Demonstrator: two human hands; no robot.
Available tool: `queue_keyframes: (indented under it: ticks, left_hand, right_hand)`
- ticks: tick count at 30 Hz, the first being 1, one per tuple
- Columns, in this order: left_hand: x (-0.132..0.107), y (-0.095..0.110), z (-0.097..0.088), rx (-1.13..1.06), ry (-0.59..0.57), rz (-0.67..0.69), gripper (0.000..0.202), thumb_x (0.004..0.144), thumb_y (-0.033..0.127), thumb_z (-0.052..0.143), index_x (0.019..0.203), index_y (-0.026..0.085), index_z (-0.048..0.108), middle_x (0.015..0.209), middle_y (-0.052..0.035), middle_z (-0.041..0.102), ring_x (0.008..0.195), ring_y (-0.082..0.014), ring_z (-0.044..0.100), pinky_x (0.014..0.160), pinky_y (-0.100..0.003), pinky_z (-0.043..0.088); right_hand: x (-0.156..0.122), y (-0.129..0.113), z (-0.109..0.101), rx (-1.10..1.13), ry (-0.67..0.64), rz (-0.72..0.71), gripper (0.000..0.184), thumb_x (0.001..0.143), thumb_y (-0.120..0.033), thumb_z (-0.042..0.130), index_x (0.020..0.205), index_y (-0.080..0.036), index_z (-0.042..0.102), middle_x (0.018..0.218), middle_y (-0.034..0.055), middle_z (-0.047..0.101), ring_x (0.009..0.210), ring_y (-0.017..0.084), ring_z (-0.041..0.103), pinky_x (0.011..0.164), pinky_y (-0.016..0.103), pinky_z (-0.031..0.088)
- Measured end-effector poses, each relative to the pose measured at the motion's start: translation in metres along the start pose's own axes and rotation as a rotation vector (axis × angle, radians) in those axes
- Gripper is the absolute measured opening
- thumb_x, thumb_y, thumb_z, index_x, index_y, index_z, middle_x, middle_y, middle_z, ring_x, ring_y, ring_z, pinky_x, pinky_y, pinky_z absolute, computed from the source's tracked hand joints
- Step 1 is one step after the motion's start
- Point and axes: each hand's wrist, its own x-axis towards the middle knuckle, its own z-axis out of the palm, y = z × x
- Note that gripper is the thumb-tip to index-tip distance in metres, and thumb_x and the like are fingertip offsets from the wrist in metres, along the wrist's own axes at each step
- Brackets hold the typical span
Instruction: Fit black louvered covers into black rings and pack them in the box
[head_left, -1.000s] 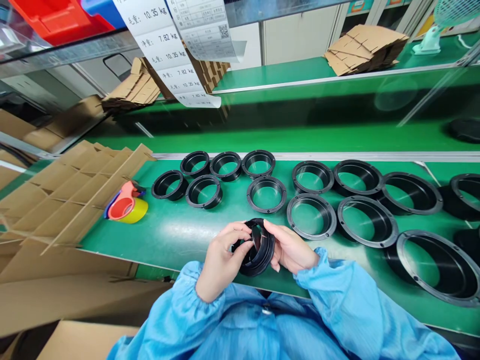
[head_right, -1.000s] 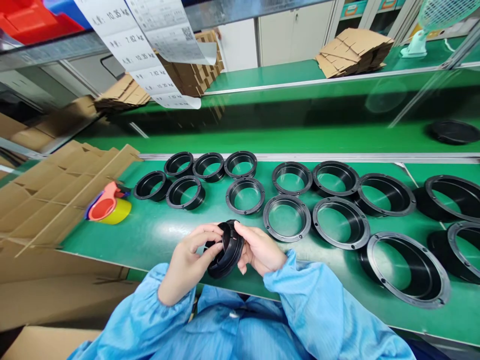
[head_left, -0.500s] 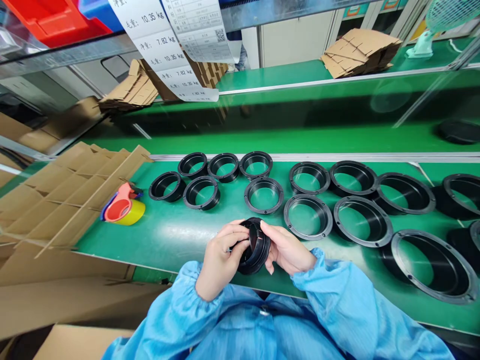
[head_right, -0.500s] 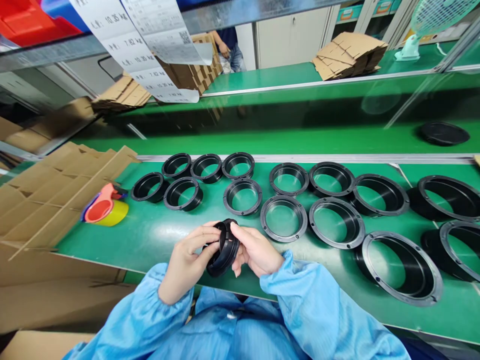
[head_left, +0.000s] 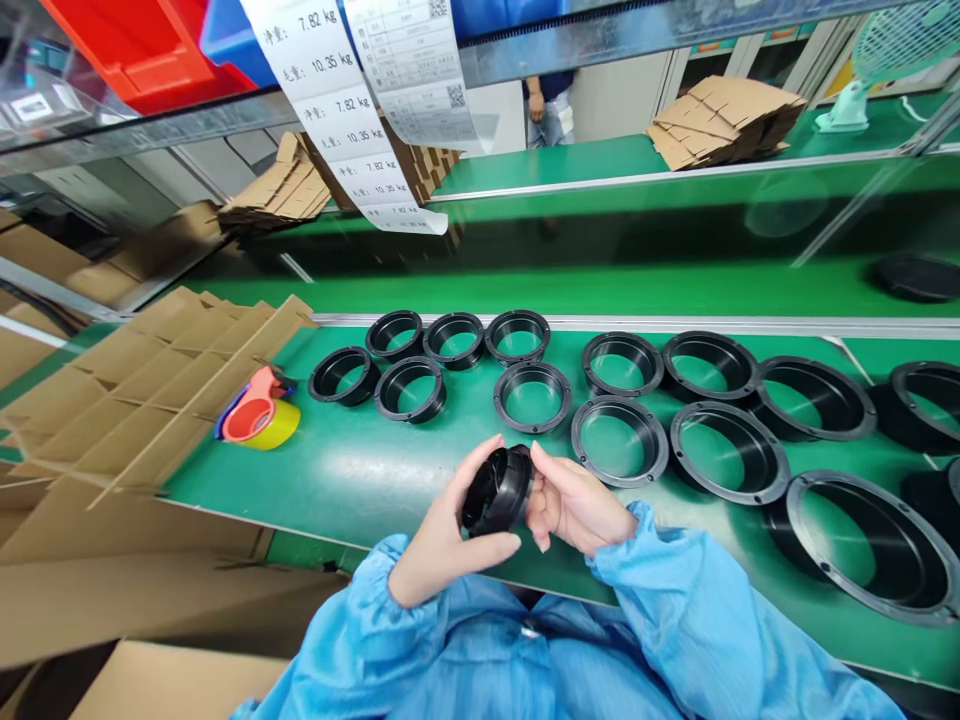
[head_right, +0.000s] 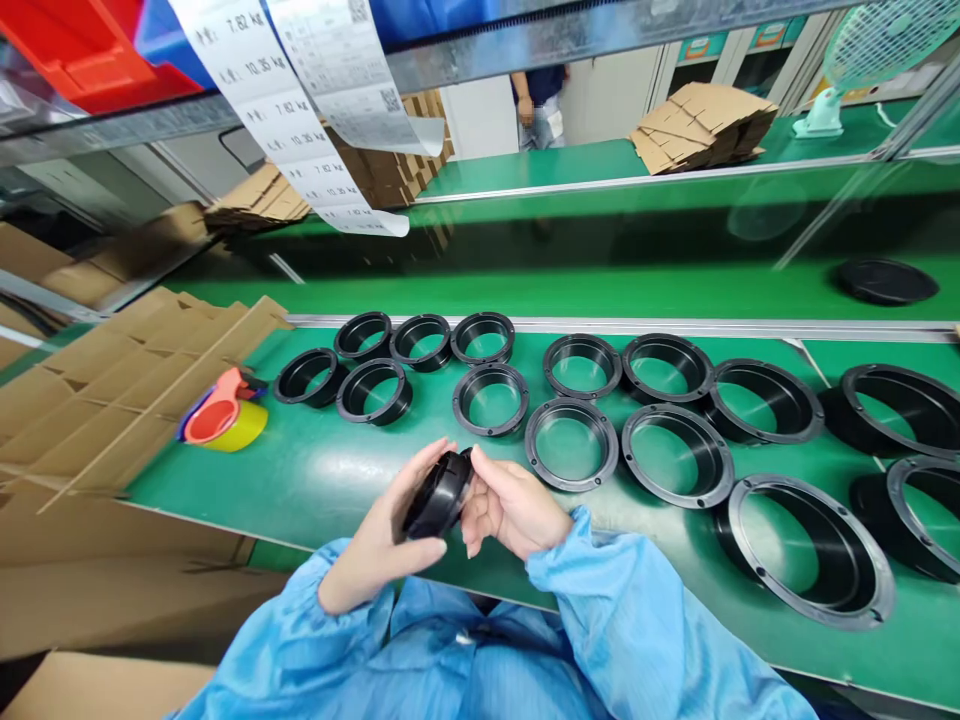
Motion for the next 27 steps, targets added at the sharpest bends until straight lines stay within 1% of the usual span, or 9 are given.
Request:
queue_keyframes:
  ticks: [2,4,6,7,10,15,21,24,27]
  left_hand:
    - [0.002,-0.002,-0.001,-0.343,0.092,-0.077,0.077,0.078,0.050,0.078,0.146,0.033,0.044,0.150,-0.0080,0.047,0.140,-0.0373,0.038,0.117,-0.055,0.031]
    - [0.003,-0.006,-0.005,-0.733,0.123,-0.167,0.060,0.085,0.061,0.064,0.137,0.031,0.055,0.144,-0.0087,0.054,0.135,-0.0404,0.045,0.108,-0.062,0.040]
    - [0.004,-0.009,-0.010,-1.003,0.057,-0.230,0.057,0.088,0.068,0.054,0.128,0.029,0.063,0.140,-0.0108,0.057,0.133,-0.0431,0.047,0.104,-0.065,0.042]
    - [0.004,-0.010,-0.011,-1.075,0.013,-0.239,0.058,0.089,0.069,0.052,0.127,0.027,0.065,0.139,-0.0126,0.058,0.133,-0.0440,0.047,0.104,-0.066,0.041]
    - [0.002,-0.011,-0.011,-1.159,-0.064,-0.235,0.058,0.092,0.067,0.051,0.130,0.026,0.063,0.141,-0.0168,0.056,0.136,-0.0436,0.044,0.106,-0.064,0.040]
    - [-0.002,-0.007,-0.003,-1.227,-0.071,-0.268,0.058,0.095,0.067,0.044,0.132,0.026,0.062,0.138,-0.0187,0.057,0.129,-0.0401,0.053,0.104,-0.058,0.045]
    - [-0.002,-0.006,-0.002,-1.254,-0.056,-0.274,0.057,0.094,0.066,0.047,0.132,0.027,0.062,0.134,-0.0163,0.061,0.129,-0.0409,0.053,0.106,-0.059,0.043]
    - [-0.002,-0.007,-0.002,-1.275,-0.042,-0.280,0.057,0.095,0.066,0.046,0.132,0.026,0.062,0.135,-0.0172,0.060,0.128,-0.0398,0.054,0.107,-0.060,0.042]
    - [-0.003,-0.007,-0.002,-1.305,-0.017,-0.296,0.057,0.095,0.065,0.047,0.130,0.024,0.064,0.135,-0.0175,0.060,0.127,-0.0385,0.055,0.107,-0.060,0.042]
  right_hand:
    - [-0.003,-0.006,0.002,-0.037,-0.008,-0.040,0.056,0.090,-0.062,0.064,0.100,-0.006,0.070,0.084,0.0118,0.071,0.052,0.013,0.064,0.046,0.022,0.058]
    - [-0.007,-0.013,0.004,-0.080,0.046,-0.145,0.049,0.094,-0.055,0.062,0.110,-0.010,0.069,0.094,0.0111,0.071,0.056,0.012,0.064,0.048,0.022,0.058]
    - [-0.009,-0.017,0.006,-0.119,0.116,-0.256,0.039,0.095,-0.048,0.063,0.107,-0.012,0.070,0.089,0.0070,0.069,0.057,0.010,0.062,0.050,0.019,0.056]
    - [-0.010,-0.017,0.006,-0.133,0.140,-0.284,0.035,0.095,-0.046,0.064,0.103,-0.012,0.071,0.085,0.0054,0.067,0.058,0.009,0.061,0.051,0.018,0.055]
    - [-0.009,-0.014,0.005,-0.177,0.163,-0.263,0.033,0.096,-0.045,0.064,0.099,-0.013,0.071,0.083,0.0046,0.065,0.059,0.008,0.059,0.053,0.017,0.052]
    - [-0.008,-0.009,0.006,-0.252,0.205,-0.251,0.038,0.095,-0.050,0.063,0.097,-0.013,0.070,0.082,0.0055,0.065,0.060,0.008,0.057,0.054,0.018,0.048]
    - [-0.008,-0.009,0.006,-0.347,0.243,-0.250,0.040,0.095,-0.054,0.061,0.096,-0.015,0.069,0.082,0.0051,0.063,0.063,0.010,0.056,0.056,0.020,0.046]
    - [-0.011,-0.004,0.005,-0.620,0.307,-0.351,0.037,0.099,-0.053,0.055,0.103,-0.019,0.070,0.089,0.0050,0.061,0.072,0.013,0.056,0.059,0.023,0.047]
    - [-0.015,0.003,0.007,-1.099,0.335,-0.617,0.030,0.103,-0.040,0.049,0.124,-0.027,0.066,0.105,0.0062,0.056,0.093,0.017,0.056,0.079,0.030,0.050]
